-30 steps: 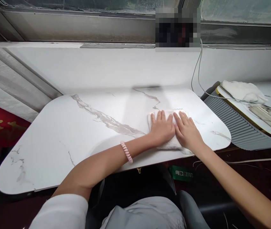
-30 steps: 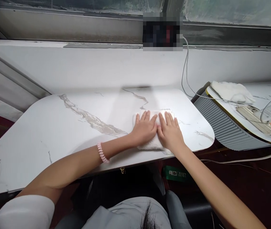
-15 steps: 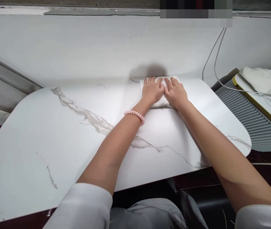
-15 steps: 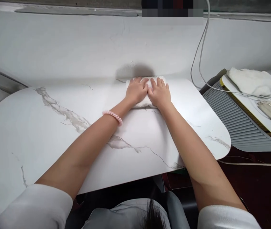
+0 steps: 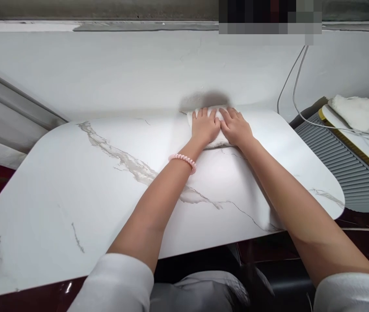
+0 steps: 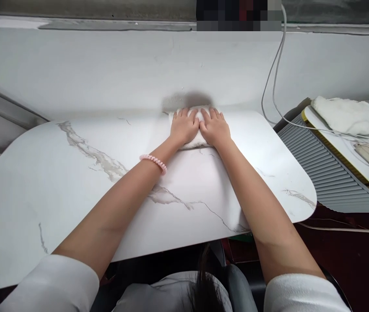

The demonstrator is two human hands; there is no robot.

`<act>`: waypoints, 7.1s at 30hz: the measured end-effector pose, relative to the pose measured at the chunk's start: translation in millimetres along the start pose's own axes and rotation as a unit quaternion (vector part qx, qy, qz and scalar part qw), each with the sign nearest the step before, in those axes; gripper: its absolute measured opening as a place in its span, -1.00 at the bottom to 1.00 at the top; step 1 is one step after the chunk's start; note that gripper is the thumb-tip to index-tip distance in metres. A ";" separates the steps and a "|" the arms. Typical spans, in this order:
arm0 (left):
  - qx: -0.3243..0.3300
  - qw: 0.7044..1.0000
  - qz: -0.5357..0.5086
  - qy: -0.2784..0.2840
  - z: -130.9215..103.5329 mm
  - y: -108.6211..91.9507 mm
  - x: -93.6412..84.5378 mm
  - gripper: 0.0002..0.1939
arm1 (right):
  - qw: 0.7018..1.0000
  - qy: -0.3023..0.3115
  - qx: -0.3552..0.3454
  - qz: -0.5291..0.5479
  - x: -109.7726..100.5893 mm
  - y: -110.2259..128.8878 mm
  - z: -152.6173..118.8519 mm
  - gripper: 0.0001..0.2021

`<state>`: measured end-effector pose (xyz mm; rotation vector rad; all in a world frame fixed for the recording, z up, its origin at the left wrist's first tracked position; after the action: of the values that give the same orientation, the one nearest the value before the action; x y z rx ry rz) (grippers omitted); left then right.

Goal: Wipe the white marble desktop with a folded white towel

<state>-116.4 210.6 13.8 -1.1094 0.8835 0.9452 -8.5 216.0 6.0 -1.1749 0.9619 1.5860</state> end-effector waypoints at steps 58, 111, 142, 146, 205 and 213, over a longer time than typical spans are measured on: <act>-0.030 0.999 0.007 -0.019 -16.1 121.7 -47.7 -0.49 | 0.997 -0.028 -0.014 0.071 17.1 128.1 35.9 -0.48; -0.055 0.998 0.023 -0.031 -87.5 263.2 -109.0 -0.50 | 0.989 -0.044 -0.065 0.127 17.5 291.2 23.3 -0.53; -0.064 0.993 0.092 -0.034 -309.8 262.5 -157.6 -0.47 | 0.961 0.001 -0.223 0.162 -18.8 387.2 -153.3 -0.42; -0.070 0.992 0.095 -0.039 -345.9 268.4 -168.0 -0.45 | 0.949 0.020 -0.258 0.181 -25.5 407.3 -177.3 -0.40; -0.082 0.991 0.098 -0.048 -266.7 196.6 -121.2 -0.48 | 0.971 -0.001 -0.205 0.126 -20.3 301.3 -144.6 -0.47; -0.079 0.991 0.082 -0.067 -312.4 131.7 -109.0 -0.47 | 0.965 0.021 -0.235 0.118 -37.5 260.5 -199.8 -0.45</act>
<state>-309.8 -88.4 5.0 -1.1053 0.8095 1.2288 -201.6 -52.1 11.5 -1.4586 0.7954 2.0644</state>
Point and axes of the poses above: each hand's wrist, its own z-axis towards the middle knuckle, its own x-axis out of the palm, y = z × x, the point moved 6 cm from there along z, towards the middle knuckle, and after that the axes turned 3 degrees about -y, right-handed, at the moved point
